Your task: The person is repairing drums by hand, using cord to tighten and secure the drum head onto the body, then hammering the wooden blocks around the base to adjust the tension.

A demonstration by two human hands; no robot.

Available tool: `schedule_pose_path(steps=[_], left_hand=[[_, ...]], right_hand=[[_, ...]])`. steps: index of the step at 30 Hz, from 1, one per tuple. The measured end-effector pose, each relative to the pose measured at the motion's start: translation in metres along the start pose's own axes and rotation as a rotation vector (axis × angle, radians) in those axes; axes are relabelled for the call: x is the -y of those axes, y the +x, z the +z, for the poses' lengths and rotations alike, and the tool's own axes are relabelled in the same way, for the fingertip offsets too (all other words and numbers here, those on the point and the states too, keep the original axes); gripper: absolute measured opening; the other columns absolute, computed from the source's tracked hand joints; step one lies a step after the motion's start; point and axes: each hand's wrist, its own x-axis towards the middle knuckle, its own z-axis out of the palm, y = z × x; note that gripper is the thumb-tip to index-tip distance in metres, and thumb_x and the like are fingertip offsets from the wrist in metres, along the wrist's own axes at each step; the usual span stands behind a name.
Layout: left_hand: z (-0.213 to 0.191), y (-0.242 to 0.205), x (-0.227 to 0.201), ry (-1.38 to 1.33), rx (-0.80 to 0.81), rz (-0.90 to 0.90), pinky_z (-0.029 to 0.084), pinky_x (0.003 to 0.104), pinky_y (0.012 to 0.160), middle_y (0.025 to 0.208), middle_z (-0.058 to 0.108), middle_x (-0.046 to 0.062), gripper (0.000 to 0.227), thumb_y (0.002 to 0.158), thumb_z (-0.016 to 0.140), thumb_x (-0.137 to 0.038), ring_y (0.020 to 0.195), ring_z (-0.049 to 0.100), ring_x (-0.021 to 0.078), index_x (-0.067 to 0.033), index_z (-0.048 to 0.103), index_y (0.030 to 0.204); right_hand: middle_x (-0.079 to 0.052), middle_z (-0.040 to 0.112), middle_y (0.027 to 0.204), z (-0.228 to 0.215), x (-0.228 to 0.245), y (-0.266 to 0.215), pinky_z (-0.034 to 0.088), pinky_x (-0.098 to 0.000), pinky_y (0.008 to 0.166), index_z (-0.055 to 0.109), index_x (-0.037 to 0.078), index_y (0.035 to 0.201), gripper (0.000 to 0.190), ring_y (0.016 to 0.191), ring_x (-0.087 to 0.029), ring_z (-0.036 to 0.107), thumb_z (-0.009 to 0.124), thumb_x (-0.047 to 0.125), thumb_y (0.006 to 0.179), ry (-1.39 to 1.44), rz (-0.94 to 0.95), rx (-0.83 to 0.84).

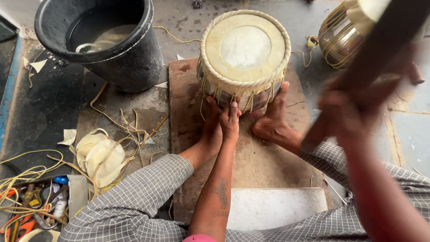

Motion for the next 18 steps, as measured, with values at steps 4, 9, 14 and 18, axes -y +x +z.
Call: schedule_pose_path(steps=[4, 9, 14, 18], left_hand=[[-0.002, -0.01, -0.01, 0.009, 0.022, 0.024, 0.032, 0.026, 0.059, 0.07, 0.05, -0.003, 0.045, 0.11, 0.057, -0.036, 0.065, 0.042, 0.009, -0.0041, 0.054, 0.078], [-0.01, -0.013, -0.013, 0.117, -0.141, 0.106, 0.032, 0.031, 0.071, 0.079, 0.053, 0.002, 0.039, 0.111, 0.052, -0.032, 0.076, 0.047, 0.0148, 0.003, 0.047, 0.094], [-0.003, -0.003, -0.007, 0.039, 0.005, 0.054, 0.033, 0.035, 0.083, 0.089, 0.057, 0.007, 0.038, 0.113, 0.046, -0.028, 0.088, 0.052, 0.0205, 0.0101, 0.039, 0.109], [-0.032, -0.015, -0.087, 0.354, 0.32, 0.347, 0.033, 0.039, 0.092, 0.096, 0.06, 0.011, 0.041, 0.115, 0.041, -0.024, 0.097, 0.056, 0.0251, 0.0158, 0.033, 0.122]], right_hand=[[-0.03, 0.059, 0.129, 0.044, -0.014, -0.006, 0.047, -0.0524, 0.096, 0.021, 0.012, 0.163, 0.097, 0.112, -0.045, 0.058, 0.074, 0.009, 0.082, -0.113, 0.291, 0.351], [-0.017, 0.064, 0.127, 0.01, -0.021, -0.003, 0.055, -0.0377, 0.09, 0.031, 0.011, 0.169, 0.08, 0.106, -0.026, 0.064, 0.07, 0.002, 0.1, 0.276, 0.317, -0.026], [-0.014, 0.066, 0.111, 0.012, -0.081, 0.006, 0.057, -0.0345, 0.08, 0.017, 0.009, 0.166, 0.079, 0.092, -0.028, 0.066, 0.064, 0.011, 0.102, 0.177, 0.066, -0.348], [-0.03, 0.065, 0.127, 0.043, -0.082, -0.002, 0.054, -0.0463, 0.087, 0.013, 0.02, 0.171, 0.105, 0.105, -0.045, 0.069, 0.075, 0.012, 0.087, -0.066, 0.538, 0.168]])
